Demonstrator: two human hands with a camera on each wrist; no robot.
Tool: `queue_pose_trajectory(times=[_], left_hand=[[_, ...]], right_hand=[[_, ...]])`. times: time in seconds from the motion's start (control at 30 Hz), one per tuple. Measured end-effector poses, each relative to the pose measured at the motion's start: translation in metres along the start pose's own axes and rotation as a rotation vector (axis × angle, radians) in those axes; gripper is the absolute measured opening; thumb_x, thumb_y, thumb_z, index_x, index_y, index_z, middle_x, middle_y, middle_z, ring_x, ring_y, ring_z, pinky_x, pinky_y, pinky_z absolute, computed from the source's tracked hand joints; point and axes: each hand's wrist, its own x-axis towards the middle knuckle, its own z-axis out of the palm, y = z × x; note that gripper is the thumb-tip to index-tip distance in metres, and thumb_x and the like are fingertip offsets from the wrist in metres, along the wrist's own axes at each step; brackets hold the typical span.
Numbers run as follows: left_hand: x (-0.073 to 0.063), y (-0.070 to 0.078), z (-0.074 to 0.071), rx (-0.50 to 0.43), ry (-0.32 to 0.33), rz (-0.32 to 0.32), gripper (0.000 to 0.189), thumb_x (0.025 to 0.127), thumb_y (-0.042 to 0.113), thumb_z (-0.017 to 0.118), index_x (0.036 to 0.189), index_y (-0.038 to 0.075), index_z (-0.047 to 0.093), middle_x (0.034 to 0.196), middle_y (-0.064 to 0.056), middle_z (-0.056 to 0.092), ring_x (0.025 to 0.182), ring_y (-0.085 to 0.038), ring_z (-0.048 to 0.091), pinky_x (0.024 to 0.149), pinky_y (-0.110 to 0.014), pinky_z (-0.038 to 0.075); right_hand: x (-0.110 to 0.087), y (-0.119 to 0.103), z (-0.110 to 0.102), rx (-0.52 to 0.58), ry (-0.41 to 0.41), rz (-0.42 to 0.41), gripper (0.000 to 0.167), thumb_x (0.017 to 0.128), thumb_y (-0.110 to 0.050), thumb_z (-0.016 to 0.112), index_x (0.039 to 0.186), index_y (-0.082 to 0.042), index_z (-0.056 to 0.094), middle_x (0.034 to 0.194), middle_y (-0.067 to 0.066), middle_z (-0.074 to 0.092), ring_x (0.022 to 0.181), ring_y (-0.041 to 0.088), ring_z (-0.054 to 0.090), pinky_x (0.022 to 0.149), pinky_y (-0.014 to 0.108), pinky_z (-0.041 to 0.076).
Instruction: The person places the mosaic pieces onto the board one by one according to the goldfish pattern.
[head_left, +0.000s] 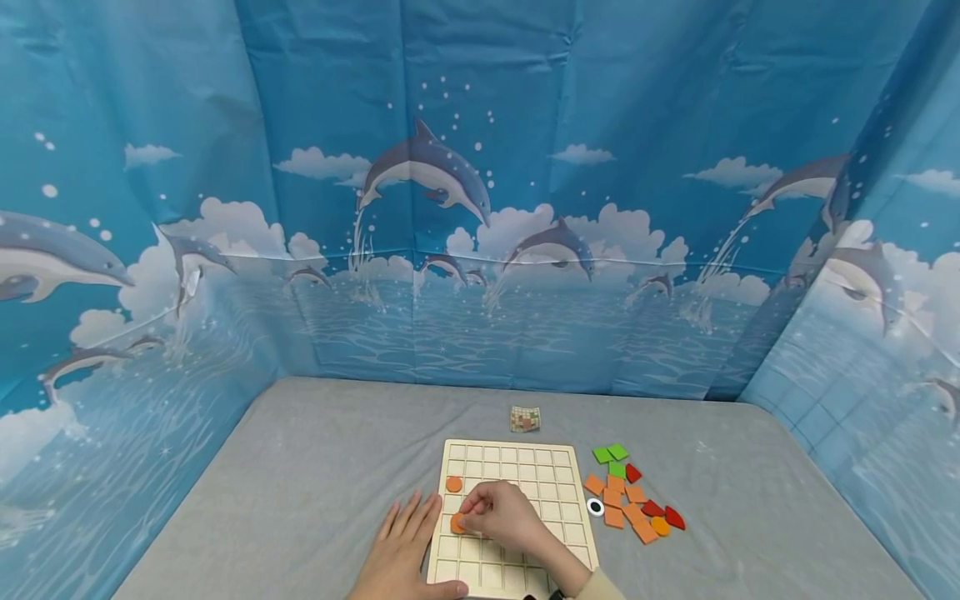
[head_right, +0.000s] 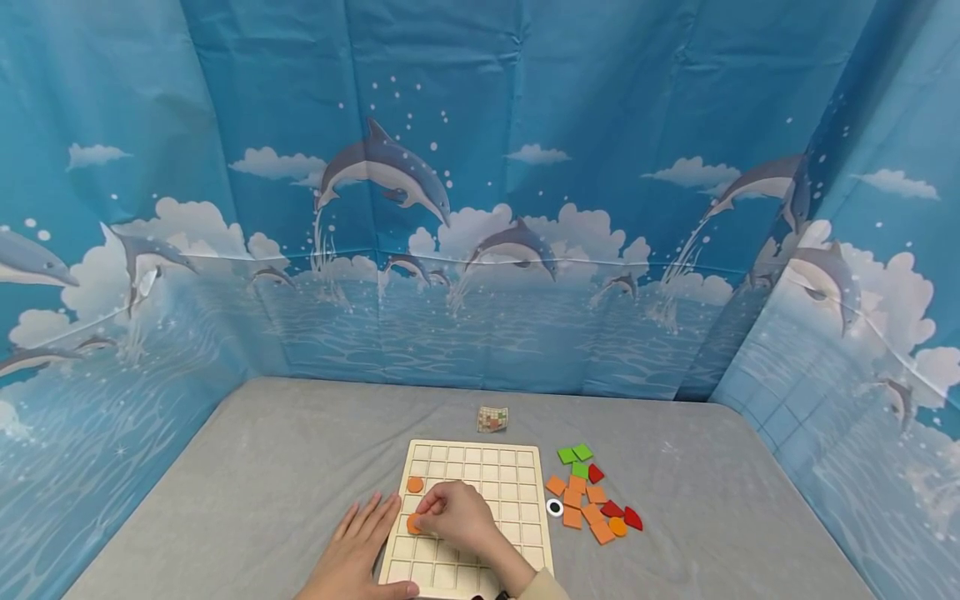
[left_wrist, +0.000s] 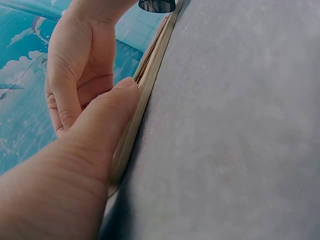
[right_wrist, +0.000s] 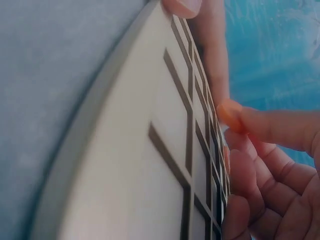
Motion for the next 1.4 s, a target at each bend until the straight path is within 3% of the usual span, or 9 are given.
queue_pose_trajectory(times=[0.3, 1.0, 1.4], left_hand=[[-0.002, 0.000, 0.001, 0.003, 0.019, 0.013, 0.112, 0.072, 0.084, 0.044, 0.152, 0.009, 0.024, 0.153, -0.006, 0.028, 0.141, -0.028, 0.017, 0.109, -0.050, 0.008], [-0.001, -0.001, -0.001, -0.031, -0.023, -0.016, 0.112, 0.072, 0.083, 0.046, 0.153, 0.010, 0.021, 0.153, -0.006, 0.027, 0.141, -0.029, 0.016, 0.110, -0.054, 0.012], [-0.001, 0.002, -0.001, -0.032, -0.011, -0.014, 0.113, 0.071, 0.084, 0.046, 0.153, 0.010, 0.021, 0.153, -0.006, 0.027, 0.142, -0.027, 0.014, 0.111, -0.051, 0.008]], right_hand=[[0.004, -0.004, 0.008, -0.120, 0.018, 0.000, 0.009, 0.077, -0.014, 0.078, 0.074, -0.017, 0.069, 0.063, -0.010, 0.058, 0.051, 0.005, 0.049, 0.045, 0.020, 0.038], [0.008, -0.005, 0.013, -0.215, 0.034, -0.004, 0.007, 0.079, -0.016, 0.075, 0.075, -0.019, 0.071, 0.063, -0.014, 0.056, 0.052, 0.003, 0.048, 0.047, 0.022, 0.038], [0.006, -0.006, 0.013, -0.238, 0.042, 0.012, 0.002, 0.078, -0.015, 0.076, 0.079, -0.014, 0.075, 0.061, -0.014, 0.056, 0.051, 0.003, 0.049, 0.046, 0.022, 0.038]])
